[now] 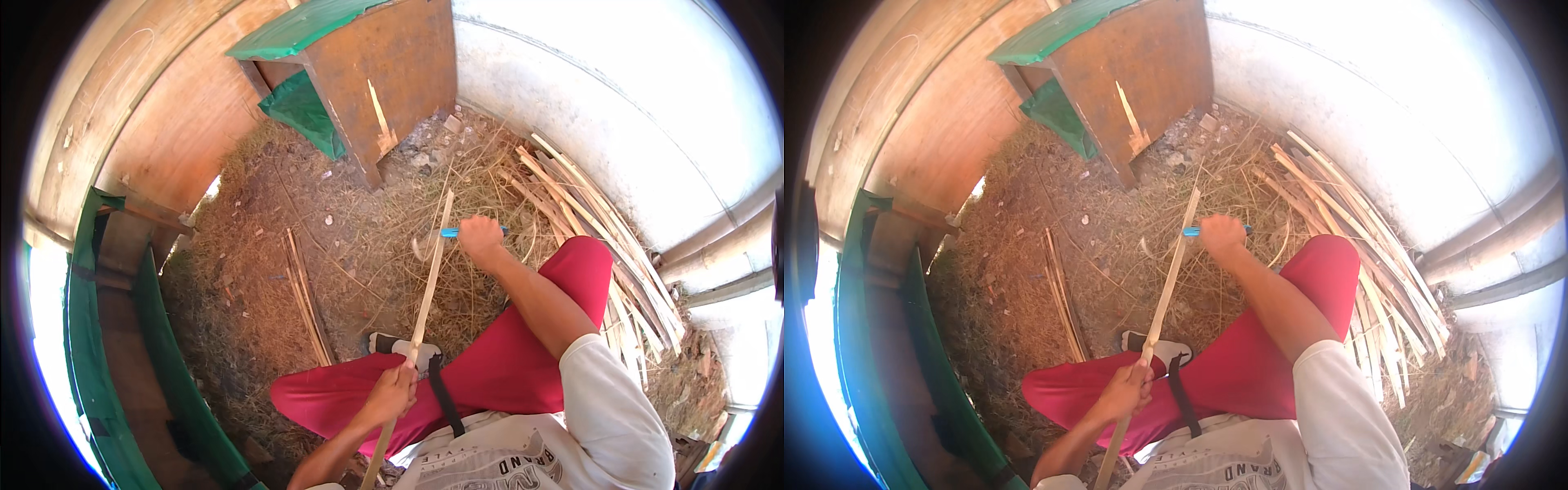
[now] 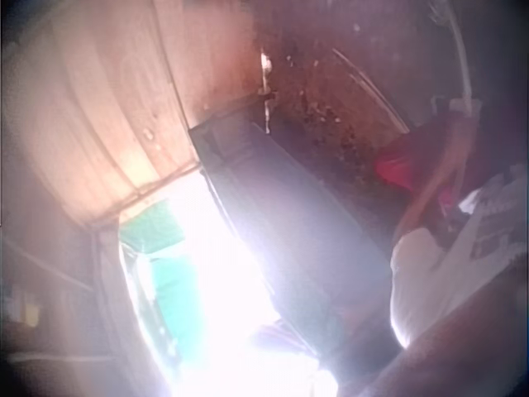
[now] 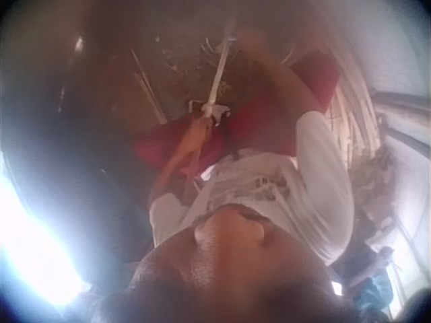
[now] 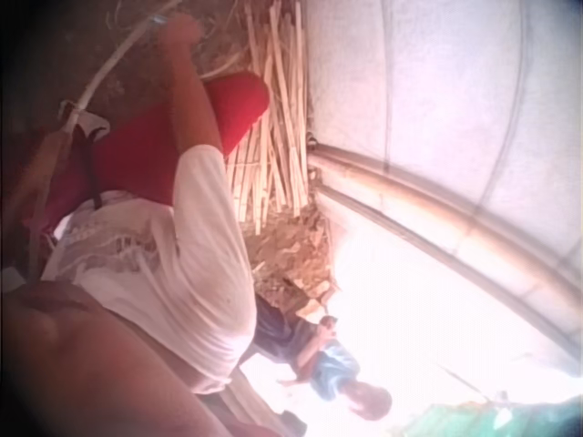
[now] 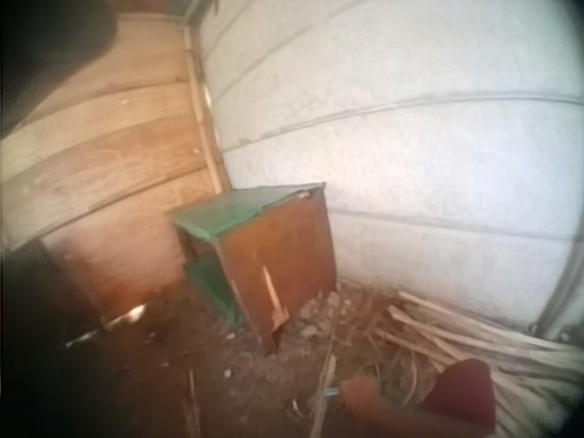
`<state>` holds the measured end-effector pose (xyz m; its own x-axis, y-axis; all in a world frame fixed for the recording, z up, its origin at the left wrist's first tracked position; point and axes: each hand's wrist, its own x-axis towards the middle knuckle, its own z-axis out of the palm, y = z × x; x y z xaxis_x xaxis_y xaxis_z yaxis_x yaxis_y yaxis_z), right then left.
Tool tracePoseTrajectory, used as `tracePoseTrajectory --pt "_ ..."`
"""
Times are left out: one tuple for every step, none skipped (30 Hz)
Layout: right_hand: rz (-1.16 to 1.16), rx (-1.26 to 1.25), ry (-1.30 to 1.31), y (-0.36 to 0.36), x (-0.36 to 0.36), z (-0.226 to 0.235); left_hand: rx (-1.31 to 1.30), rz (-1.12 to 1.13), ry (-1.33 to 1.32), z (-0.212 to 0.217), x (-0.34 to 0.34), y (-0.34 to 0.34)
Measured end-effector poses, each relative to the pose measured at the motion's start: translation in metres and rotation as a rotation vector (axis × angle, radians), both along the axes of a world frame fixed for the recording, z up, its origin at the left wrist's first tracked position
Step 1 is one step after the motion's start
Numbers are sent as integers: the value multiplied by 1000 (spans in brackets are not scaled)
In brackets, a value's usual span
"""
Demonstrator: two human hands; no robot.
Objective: The person sits on the ground and uses a knife to shave thin strips from a long bamboo stick. They repeatedly scrape the surface to thin the stick and remove the outer layer.
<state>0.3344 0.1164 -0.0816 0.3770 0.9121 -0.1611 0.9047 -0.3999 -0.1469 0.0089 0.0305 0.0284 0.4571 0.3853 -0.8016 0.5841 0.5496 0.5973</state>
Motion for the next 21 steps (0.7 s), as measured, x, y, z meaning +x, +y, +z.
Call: tracePoseTrajectory --pt "2 -4 -2 -1 2 -2 -7 -6 1 6 -6 -3" --pt "5 -8 -4 -2 5 -3 -14 -12 2 9 -13 -5" --pt "-12 24 -7 -3 8 -10 -47 -4 -2 7 -23 -8" --pt "-35 59 -18 -5 16 -19 -77 -5 -13 5 -31 -12" --pt "-49 95 -22 -5 15 -20 -105 6 -17 4 -41 -17" --pt "-29 58 -13 -5 13 -22 -83 5 -11 5 -49 -20" --pt "-5 18 -7 -3 8 -17 -63 7 -7 8 -54 -25" --pt "19 -22 -2 -1 4 -13 -43 10 -4 11 -57 -27" --pt "22 -16 -2 -1 6 -17 -116 37 33 18 -61 -28" --pt "17 -11 -2 -4 11 -23 -190 56 70 29 -62 -29" --pt "12 -6 -3 -6 14 -29 -265 75 108 36 -65 -29" --pt "-19 -37 -2 -6 15 -36 -252 60 111 38 -69 -28" --pt "-44 -61 -2 -3 16 -39 -232 51 114 40 -74 -29" --pt "-71 -84 -2 0 18 -42 -213 42 116 42 -77 -31" --pt "-81 -79 -25 -4 26 -44 -198 27 121 49 -80 -37" --pt "-93 -70 -43 -9 39 -50 -181 11 131 60 -86 -44" --pt "-106 -75 -52 -13 39 -50 -175 -6 150 71 -92 -47" --pt "-130 -111 -24 -11 40 -50 -164 13 239 80 -95 -45" --pt "-145 -114 -19 -11 39 -50 -144 37 314 87 -94 -43" --pt "-161 -117 -14 -13 37 -52 -125 60 388 91 -94 -41" --pt "-177 -120 -10 -14 36 -52 -112 52 311 84 -100 -37"
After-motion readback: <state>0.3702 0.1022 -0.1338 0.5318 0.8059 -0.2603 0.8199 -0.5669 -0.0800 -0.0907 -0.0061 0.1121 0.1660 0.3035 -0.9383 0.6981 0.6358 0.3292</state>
